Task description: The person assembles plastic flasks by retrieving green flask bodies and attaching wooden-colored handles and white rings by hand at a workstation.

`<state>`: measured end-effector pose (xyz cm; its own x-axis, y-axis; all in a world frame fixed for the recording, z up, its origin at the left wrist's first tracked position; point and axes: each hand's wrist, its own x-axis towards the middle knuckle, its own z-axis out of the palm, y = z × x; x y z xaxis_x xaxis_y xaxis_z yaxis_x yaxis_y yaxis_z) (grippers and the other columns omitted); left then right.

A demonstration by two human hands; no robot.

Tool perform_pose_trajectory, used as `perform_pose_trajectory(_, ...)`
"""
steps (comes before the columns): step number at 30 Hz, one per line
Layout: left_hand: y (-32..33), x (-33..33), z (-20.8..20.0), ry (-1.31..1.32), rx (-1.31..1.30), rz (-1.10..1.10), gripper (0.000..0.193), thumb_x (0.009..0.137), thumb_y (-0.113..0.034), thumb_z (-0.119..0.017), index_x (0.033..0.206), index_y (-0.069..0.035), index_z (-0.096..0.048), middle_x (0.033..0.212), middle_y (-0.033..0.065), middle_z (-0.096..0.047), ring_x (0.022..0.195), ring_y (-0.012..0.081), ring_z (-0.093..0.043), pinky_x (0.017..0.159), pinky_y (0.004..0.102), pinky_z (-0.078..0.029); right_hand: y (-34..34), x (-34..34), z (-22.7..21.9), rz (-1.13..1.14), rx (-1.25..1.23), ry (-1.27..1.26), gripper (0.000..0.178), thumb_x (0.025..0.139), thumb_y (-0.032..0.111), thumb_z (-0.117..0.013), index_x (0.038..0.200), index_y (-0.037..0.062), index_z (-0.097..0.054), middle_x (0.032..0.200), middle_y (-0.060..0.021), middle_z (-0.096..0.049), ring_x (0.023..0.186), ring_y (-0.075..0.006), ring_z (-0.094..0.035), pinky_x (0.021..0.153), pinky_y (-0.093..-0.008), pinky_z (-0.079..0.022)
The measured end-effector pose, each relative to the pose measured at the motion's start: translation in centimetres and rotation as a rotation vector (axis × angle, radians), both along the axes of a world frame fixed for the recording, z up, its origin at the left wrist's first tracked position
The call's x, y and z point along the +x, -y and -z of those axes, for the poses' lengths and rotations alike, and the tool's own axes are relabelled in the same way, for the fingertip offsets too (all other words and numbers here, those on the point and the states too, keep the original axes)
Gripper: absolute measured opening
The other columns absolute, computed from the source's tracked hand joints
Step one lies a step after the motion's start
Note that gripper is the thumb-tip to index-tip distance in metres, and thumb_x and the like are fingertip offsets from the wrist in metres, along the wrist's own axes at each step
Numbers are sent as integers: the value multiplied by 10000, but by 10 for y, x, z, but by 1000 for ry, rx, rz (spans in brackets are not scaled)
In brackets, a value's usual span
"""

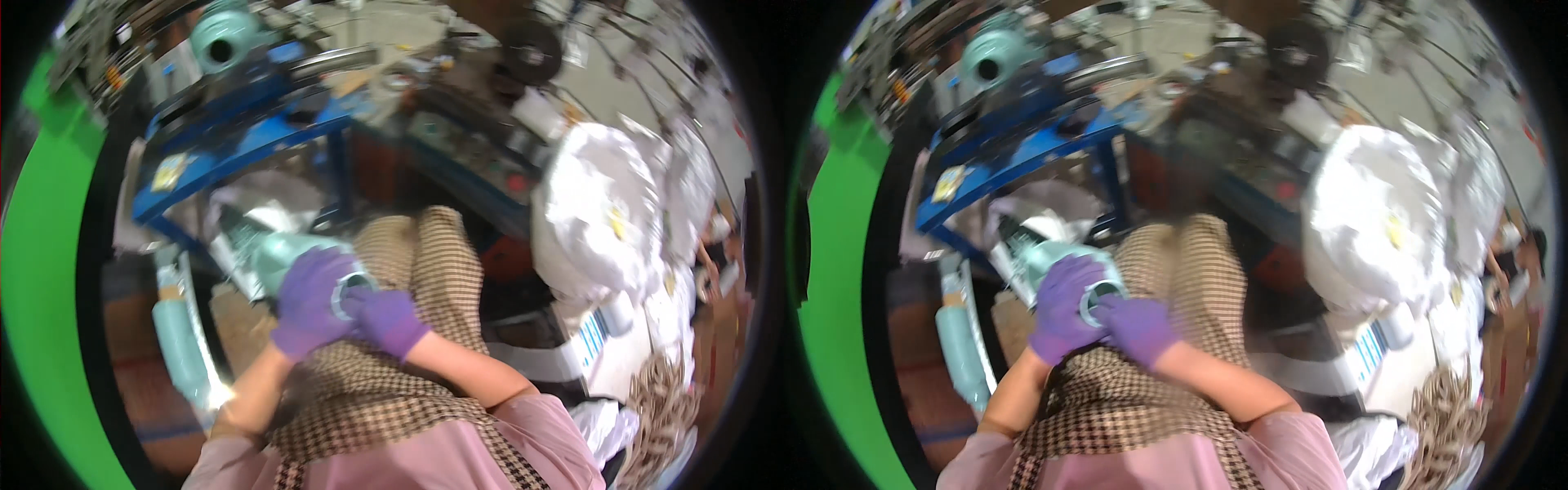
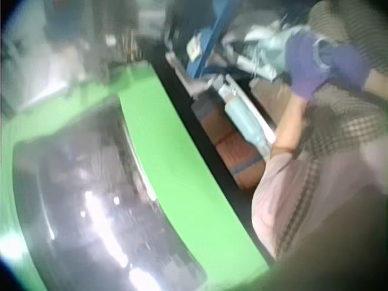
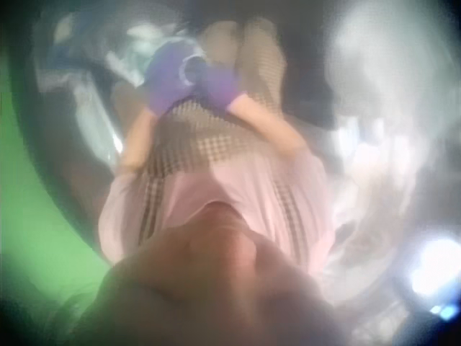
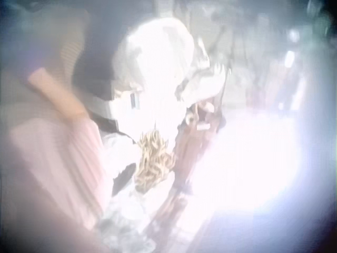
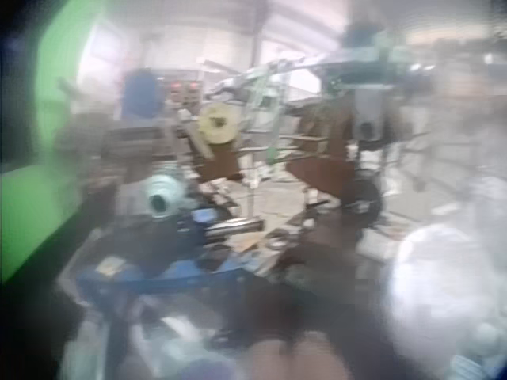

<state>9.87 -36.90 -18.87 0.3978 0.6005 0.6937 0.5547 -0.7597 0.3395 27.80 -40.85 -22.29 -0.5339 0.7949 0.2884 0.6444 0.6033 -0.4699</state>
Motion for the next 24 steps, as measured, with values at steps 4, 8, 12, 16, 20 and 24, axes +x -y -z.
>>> perform_pose_trajectory(4, -15, -18, 21, -136, 123, 12, 557, 735, -301, -880, 1213, -65, -720, 1213, 148, -744, 1132, 369, -714, 1076, 514, -528, -6, 6, -3, -76, -130, -15, 623, 881, 282, -752, 1451, 115, -564, 1444, -186, -582, 1008, -399, -706, 857, -499, -580)
perform_pose_trajectory(8, -83, -90, 32, 109, -204, -173, 738, 709, -192, -922, 1368, -23, -635, 1379, 159, -661, 1280, 350, -631, 1121, 450, -492, 15, 68, -50, -70, 268, -229, 605, 961, 324, -732, 1496, 91, -571, 1498, -233, -573, 1095, -396, -691, 864, -469, -587)
perform_pose_trajectory(12, -125, -171, 38, 241, -90, -209, 821, 744, -42, -861, 1505, -5, -557, 1505, 154, -608, 1384, 308, -583, 1185, 405, -440, 43, 223, -122, 574, 400, 57, 293, 927, 189, -765, 1192, 64, -758, 1120, -140, -772, 1008, -357, -723, 904, -438, -575)
perform_pose_trajectory(16, -117, -188, 40, 207, 13, -289, 831, 746, -32, -842, 1522, -4, -546, 1576, 159, -566, 1426, 322, -559, 1206, 410, -422, 38, 387, -161, 959, 438, 481, 331, 861, 86, -792, 1190, 117, -773, 1210, -126, -740, 1119, -355, -697, 956, -447, -558)
perform_pose_trajectory(20, -86, -160, 30, 195, 26, -280, 824, 725, -64, -844, 1498, -5, -564, 1557, 172, -579, 1439, 349, -550, 1224, 438, -406, 27, 469, -150, 1055, 145, 763, 261, 793, 40, -792, 1024, 159, -816, 1308, -89, -698, 1123, -332, -686, 946, -428, -584)
perform_pose_trajectory(24, -36, -128, 21, 165, -17, -244, 798, 711, -135, -891, 1441, -10, -595, 1520, 194, -590, 1422, 387, -554, 1227, 472, -400, 33, 459, -157, 1058, 472, 238, 192, 880, 44, -775, 1065, 87, -799, 1256, -121, -714, 1018, -365, -710, 874, -427, -583)
